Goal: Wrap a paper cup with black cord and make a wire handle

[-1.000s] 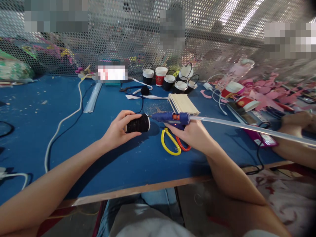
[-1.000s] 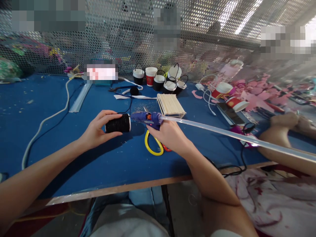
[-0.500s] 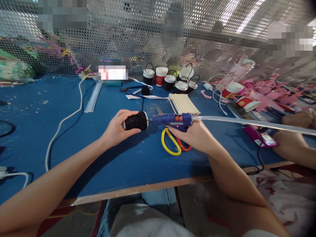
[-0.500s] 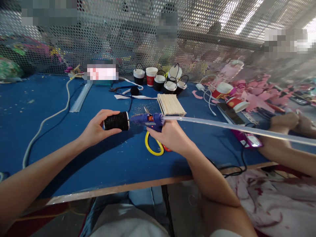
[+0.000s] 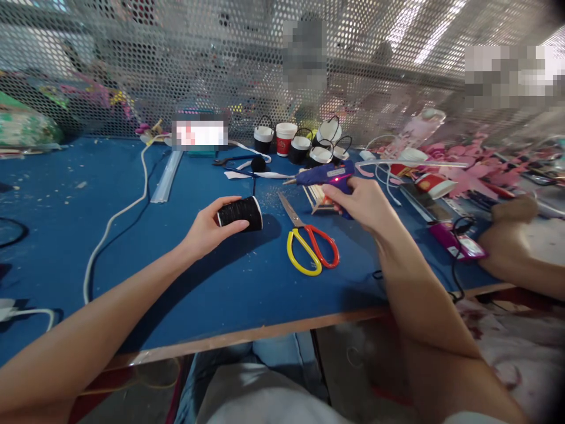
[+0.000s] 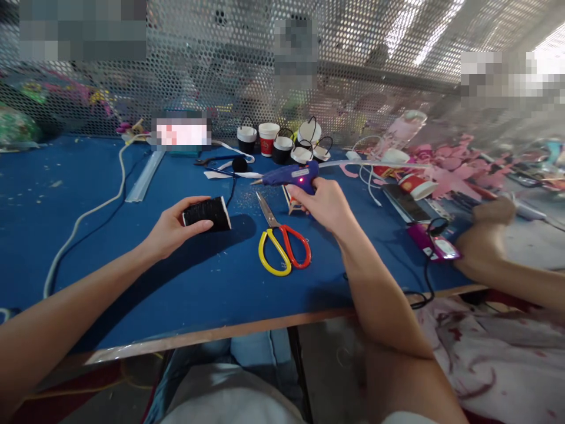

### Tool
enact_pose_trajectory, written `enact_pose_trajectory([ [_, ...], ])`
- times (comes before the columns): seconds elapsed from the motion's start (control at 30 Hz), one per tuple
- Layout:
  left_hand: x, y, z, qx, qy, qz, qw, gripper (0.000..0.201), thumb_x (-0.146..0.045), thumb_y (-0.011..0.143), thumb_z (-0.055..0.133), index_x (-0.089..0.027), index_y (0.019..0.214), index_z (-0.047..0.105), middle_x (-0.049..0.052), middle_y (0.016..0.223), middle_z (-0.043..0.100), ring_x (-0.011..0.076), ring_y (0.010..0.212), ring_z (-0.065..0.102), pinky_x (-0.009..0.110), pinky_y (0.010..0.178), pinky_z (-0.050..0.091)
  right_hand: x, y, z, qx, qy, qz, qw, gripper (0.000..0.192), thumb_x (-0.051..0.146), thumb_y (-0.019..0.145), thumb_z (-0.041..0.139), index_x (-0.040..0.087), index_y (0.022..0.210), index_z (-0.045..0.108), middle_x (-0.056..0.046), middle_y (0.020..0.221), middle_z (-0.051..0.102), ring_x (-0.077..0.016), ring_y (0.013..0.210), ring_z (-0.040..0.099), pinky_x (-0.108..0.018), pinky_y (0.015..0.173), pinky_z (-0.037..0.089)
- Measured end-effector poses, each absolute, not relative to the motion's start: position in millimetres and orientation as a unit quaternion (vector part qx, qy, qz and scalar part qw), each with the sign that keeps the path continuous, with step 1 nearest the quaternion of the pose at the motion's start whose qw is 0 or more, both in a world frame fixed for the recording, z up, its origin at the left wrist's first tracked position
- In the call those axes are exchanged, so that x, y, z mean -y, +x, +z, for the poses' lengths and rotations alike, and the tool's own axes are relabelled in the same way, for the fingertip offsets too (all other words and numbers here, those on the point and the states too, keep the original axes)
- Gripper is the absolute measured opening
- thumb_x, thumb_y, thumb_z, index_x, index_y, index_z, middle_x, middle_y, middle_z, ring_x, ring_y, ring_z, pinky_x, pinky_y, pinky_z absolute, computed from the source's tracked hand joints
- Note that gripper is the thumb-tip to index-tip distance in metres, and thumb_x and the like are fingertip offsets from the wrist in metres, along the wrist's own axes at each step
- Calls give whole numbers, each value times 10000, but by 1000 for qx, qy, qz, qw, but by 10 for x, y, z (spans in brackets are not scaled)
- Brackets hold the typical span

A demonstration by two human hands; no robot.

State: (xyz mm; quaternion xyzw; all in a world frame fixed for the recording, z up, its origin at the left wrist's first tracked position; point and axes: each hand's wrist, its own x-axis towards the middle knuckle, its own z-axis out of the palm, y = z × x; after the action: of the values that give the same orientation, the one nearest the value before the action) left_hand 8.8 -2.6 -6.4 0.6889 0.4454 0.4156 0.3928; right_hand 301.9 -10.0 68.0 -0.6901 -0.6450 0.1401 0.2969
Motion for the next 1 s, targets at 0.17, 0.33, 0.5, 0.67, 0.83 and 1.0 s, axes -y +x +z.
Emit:
enact_pose_trajectory([
  [0.17, 35, 81, -66, -443, 705, 408, 375, 565, -421, 672, 679, -209, 1174, 528, 64, 1061, 621, 210, 912, 601, 367, 800, 503, -266, 3240, 561, 610, -763, 6, 215, 439, 560, 733, 515, 133, 676, 599, -102, 580, 612, -227, 604, 586, -309, 551, 406],
  [0.33, 38, 83, -63, -440, 718, 398, 363, 559, -416, 683, 668, -213, 1183, 522, 71, 1096, 614, 220, 950, 594, 383, 827, 493, -431, 3317, 416, 584, -798, -29, 146, 509, 590, 765, 437, 126, 762, 647, -180, 810, 665, -299, 806, 616, -357, 653, 429],
  [0.5, 51, 88, -33, -442, 730, 390, 345, 580, -418, 670, 681, -205, 1185, 520, 78, 1136, 596, 225, 990, 577, 398, 871, 467, -409, 3251, 365, 579, -805, -32, 123, 493, 557, 762, 473, 114, 886, 649, -184, 870, 658, -313, 843, 607, -388, 683, 433],
  [0.67, 89, 97, -16, -421, 755, 394, 312, 576, -408, 676, 687, -218, 1190, 510, 78, 1153, 565, 228, 1043, 545, 404, 920, 434, -268, 3105, 448, 614, -754, -134, 193, 371, 427, 787, 521, 97, 907, 640, -209, 1026, 587, -326, 1001, 524, -414, 772, 408],
  [0.83, 148, 132, -36, -368, 790, 402, 279, 729, -354, 667, 714, -235, 1302, 376, 93, 1191, 510, 229, 1114, 505, 382, 944, 420, -19, 2661, 596, 789, -535, 54, 297, 386, 457, 875, 406, 157, 796, 637, -74, 842, 621, -169, 805, 565, -290, 741, 415],
  [1.0, 183, 150, -35, -321, 830, 384, 246, 780, -314, 661, 726, -246, 1319, 312, 108, 1213, 482, 251, 1129, 493, 423, 955, 412, 37, 2235, 503, 849, -418, 212, 243, 498, 497, 901, 310, 154, 748, 638, -53, 768, 625, -163, 801, 575, -284, 743, 403],
])
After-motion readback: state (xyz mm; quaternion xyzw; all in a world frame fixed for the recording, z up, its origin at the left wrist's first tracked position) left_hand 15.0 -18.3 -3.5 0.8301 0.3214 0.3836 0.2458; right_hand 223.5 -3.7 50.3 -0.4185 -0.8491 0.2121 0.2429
